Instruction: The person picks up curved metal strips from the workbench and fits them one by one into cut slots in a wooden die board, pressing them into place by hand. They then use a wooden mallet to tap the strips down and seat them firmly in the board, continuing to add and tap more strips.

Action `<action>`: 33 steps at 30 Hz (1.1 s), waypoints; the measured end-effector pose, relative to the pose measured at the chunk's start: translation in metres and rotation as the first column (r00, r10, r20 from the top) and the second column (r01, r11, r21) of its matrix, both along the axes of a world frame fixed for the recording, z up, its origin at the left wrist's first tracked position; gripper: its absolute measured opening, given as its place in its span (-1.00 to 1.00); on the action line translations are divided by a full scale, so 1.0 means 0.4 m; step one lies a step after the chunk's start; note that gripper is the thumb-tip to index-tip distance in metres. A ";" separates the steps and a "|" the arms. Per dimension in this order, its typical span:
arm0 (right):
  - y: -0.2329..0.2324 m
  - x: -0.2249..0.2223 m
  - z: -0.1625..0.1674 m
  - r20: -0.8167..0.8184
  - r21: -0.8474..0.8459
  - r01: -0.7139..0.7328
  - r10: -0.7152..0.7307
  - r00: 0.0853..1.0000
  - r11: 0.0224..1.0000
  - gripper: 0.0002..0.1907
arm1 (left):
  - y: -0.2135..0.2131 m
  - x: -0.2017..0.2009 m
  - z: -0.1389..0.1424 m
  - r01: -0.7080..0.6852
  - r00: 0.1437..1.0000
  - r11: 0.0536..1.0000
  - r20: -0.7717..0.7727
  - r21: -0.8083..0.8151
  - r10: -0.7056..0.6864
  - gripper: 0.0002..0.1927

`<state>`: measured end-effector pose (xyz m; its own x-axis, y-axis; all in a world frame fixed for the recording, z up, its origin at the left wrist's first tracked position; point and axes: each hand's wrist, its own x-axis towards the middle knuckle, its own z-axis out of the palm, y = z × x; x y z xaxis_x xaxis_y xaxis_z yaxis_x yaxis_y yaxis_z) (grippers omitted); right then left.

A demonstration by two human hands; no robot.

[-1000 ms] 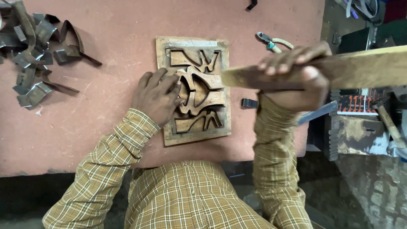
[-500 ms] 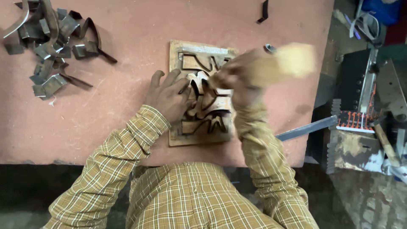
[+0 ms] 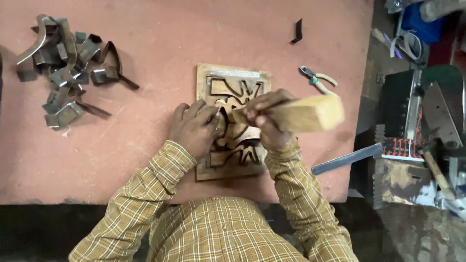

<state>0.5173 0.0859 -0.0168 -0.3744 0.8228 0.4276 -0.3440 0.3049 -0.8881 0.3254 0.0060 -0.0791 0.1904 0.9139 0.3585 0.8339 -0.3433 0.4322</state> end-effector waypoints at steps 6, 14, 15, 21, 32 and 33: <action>0.012 0.069 -0.001 0.048 -0.086 0.072 -0.068 0.997 0.994 -0.78 | -0.022 0.007 -0.013 -0.014 0.993 0.998 0.113 -0.063 0.021 -0.68; -0.001 0.048 -0.010 0.047 -0.039 0.074 -0.072 0.996 0.996 -0.80 | -0.012 0.004 0.009 -0.033 0.996 0.996 0.080 -0.079 0.039 -0.73; -0.002 0.053 0.000 0.076 -0.005 0.071 -0.071 0.995 0.997 -0.81 | -0.007 0.001 0.011 -0.027 0.998 0.998 0.052 -0.049 0.029 -0.71; 0.025 0.047 0.088 -0.170 -0.038 0.014 -0.020 0.985 0.999 -0.78 | -0.097 0.030 0.024 -0.022 1.000 0.999 -0.019 0.038 0.022 -0.76; -0.005 -0.006 0.078 -0.008 -0.005 -0.058 0.058 0.998 0.998 -0.76 | -0.123 0.034 0.035 0.069 0.990 0.974 0.109 0.217 -0.095 -0.68; -0.006 -0.008 0.084 -0.019 0.029 -0.066 0.067 0.998 0.997 -0.76 | -0.126 0.037 0.035 0.053 0.989 0.975 0.123 0.216 -0.081 -0.69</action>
<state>0.5142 0.0835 0.0169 -0.4187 0.7842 0.4580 -0.3821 0.3054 -0.8722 0.3403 -0.0444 -0.0650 0.1877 0.8013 0.5680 0.7471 -0.4919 0.4470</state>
